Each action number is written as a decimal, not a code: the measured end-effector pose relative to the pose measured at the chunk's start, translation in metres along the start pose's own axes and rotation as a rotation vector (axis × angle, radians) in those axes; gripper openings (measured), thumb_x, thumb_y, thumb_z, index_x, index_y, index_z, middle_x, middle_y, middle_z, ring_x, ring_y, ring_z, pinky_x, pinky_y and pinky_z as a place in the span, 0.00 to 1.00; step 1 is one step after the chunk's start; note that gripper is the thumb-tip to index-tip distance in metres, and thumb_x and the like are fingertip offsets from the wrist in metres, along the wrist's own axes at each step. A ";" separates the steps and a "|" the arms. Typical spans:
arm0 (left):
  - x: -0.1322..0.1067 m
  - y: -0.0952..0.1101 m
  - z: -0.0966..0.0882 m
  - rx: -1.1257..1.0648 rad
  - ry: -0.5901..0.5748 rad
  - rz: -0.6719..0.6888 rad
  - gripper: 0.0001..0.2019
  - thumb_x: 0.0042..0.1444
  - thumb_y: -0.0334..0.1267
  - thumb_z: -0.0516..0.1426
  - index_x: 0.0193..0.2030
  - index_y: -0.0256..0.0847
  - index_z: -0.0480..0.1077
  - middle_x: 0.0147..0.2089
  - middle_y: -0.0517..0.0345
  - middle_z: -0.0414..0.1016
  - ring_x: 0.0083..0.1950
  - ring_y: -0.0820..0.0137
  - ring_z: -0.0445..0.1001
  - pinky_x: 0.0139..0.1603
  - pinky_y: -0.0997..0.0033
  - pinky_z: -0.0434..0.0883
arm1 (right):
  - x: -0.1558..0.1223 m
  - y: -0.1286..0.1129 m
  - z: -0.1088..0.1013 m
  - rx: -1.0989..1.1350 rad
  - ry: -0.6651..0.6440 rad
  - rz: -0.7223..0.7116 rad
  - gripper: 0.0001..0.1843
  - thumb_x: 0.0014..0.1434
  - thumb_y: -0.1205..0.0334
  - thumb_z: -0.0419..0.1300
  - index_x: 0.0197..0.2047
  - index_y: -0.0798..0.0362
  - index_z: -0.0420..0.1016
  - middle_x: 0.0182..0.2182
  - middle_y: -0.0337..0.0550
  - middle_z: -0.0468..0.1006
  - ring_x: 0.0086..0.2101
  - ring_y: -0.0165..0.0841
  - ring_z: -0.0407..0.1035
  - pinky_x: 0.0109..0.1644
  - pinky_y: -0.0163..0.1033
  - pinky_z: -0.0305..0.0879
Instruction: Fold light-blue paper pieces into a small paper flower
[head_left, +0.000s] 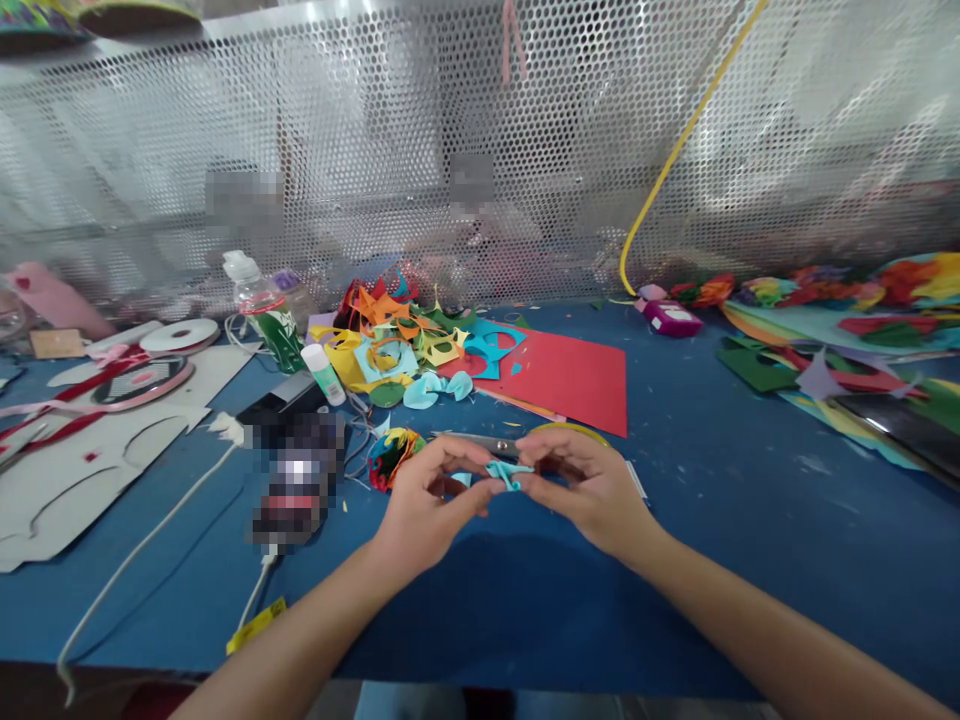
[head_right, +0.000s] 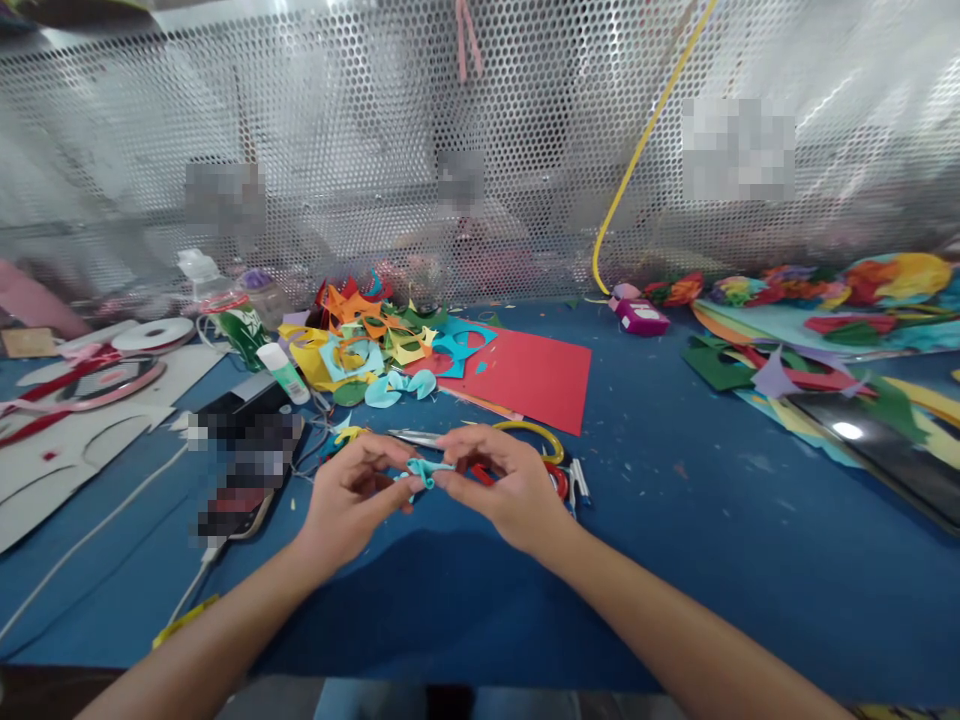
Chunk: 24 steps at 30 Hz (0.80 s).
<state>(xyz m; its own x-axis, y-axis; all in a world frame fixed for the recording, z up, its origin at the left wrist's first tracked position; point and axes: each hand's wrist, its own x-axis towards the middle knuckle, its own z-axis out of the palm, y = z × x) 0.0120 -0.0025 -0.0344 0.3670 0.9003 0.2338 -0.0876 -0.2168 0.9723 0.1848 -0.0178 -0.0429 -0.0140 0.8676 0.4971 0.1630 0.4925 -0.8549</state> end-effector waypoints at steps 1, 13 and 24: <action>0.000 0.001 0.000 -0.008 -0.002 0.002 0.09 0.47 0.33 0.62 0.34 0.38 0.66 0.32 0.58 0.71 0.31 0.75 0.71 0.23 0.80 0.73 | 0.000 0.000 0.000 0.002 0.004 -0.003 0.08 0.47 0.62 0.65 0.32 0.51 0.73 0.29 0.41 0.76 0.29 0.30 0.72 0.33 0.34 0.73; -0.002 -0.007 -0.003 0.232 0.023 0.225 0.05 0.51 0.31 0.59 0.35 0.40 0.67 0.36 0.56 0.72 0.35 0.73 0.73 0.27 0.79 0.73 | -0.004 0.001 0.003 0.233 -0.062 0.227 0.20 0.49 0.61 0.64 0.47 0.49 0.70 0.32 0.42 0.81 0.33 0.34 0.75 0.36 0.38 0.73; -0.003 -0.012 -0.003 0.382 0.000 0.440 0.09 0.51 0.27 0.58 0.38 0.41 0.67 0.37 0.56 0.73 0.37 0.74 0.74 0.28 0.82 0.72 | -0.005 0.001 0.005 0.265 -0.064 0.252 0.25 0.49 0.67 0.62 0.51 0.49 0.64 0.29 0.37 0.75 0.29 0.29 0.73 0.34 0.33 0.72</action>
<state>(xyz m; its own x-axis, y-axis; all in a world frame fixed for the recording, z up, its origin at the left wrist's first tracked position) 0.0090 -0.0017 -0.0465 0.3714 0.6946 0.6161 0.1086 -0.6915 0.7141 0.1803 -0.0213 -0.0466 -0.0685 0.9624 0.2627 -0.0914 0.2562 -0.9623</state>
